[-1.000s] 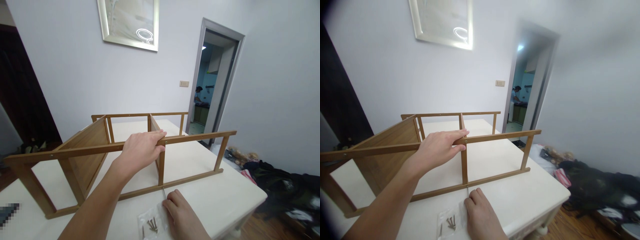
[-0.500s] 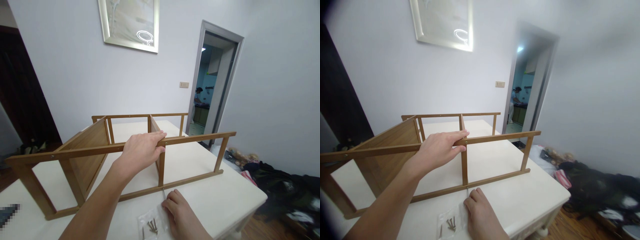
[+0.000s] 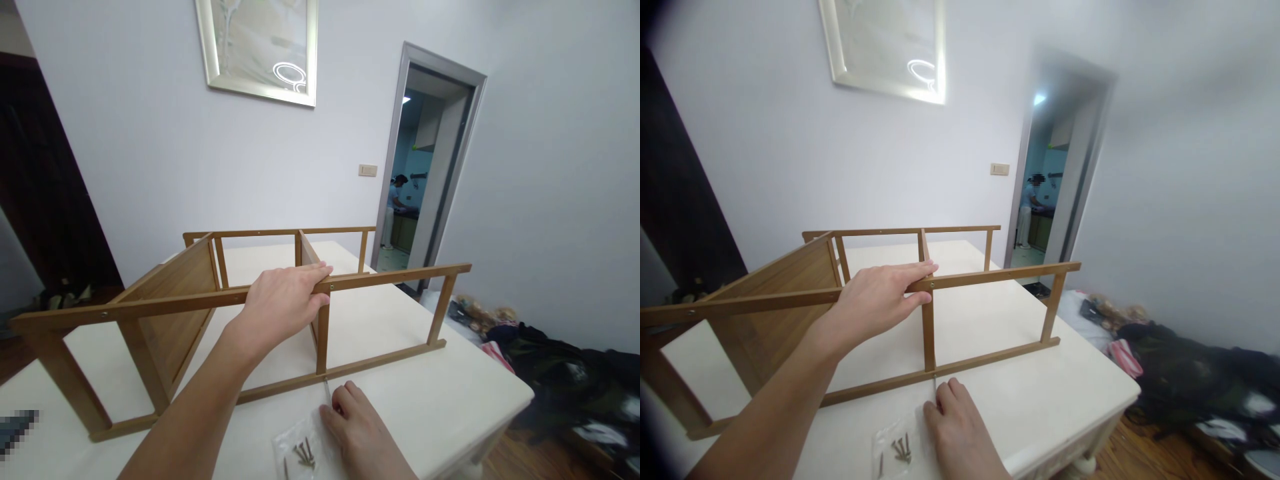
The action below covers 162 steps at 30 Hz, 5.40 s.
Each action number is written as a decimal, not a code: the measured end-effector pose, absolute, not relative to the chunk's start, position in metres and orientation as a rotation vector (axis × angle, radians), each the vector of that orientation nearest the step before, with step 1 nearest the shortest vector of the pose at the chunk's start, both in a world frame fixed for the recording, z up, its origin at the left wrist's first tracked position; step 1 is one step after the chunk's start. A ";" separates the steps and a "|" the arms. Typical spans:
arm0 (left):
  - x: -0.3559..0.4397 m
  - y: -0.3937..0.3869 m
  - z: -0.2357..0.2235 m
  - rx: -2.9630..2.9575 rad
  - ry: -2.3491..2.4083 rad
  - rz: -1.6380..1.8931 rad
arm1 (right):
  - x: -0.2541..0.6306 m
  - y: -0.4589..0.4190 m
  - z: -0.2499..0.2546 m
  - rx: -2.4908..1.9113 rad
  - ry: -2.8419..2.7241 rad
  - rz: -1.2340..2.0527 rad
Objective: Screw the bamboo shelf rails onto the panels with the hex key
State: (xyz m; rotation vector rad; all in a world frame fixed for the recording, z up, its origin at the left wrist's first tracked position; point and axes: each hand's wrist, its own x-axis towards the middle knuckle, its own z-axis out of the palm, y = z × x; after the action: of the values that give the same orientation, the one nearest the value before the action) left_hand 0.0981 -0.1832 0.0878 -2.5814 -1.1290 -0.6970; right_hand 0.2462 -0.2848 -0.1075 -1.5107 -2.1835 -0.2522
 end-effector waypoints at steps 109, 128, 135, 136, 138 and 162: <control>0.100 -0.182 0.089 -2.686 -1.189 -0.765 | 0.243 -0.256 0.037 -1.050 -1.297 0.201; 0.100 -0.181 0.088 -2.690 -1.132 -0.813 | 0.247 -0.251 0.033 -1.031 -1.463 -0.396; 0.097 -0.182 0.090 -2.726 -1.057 -0.816 | 0.245 -0.249 0.028 -0.894 -1.578 -0.642; 0.098 -0.182 0.090 -2.728 -1.048 -0.815 | 0.245 -0.249 0.027 -0.894 -1.589 -0.647; 0.098 -0.182 0.090 -2.724 -1.051 -0.808 | 0.246 -0.249 0.025 -0.895 -1.619 -0.653; 0.101 -0.183 0.090 -2.714 -1.134 -0.823 | 0.245 -0.254 0.030 -0.987 -1.389 0.072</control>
State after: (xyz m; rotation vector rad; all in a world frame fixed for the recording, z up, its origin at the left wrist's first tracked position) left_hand 0.1010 -0.1832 0.0899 -2.7144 -1.1342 -0.8231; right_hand 0.2453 -0.2539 0.0302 -0.9874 -1.3887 0.0715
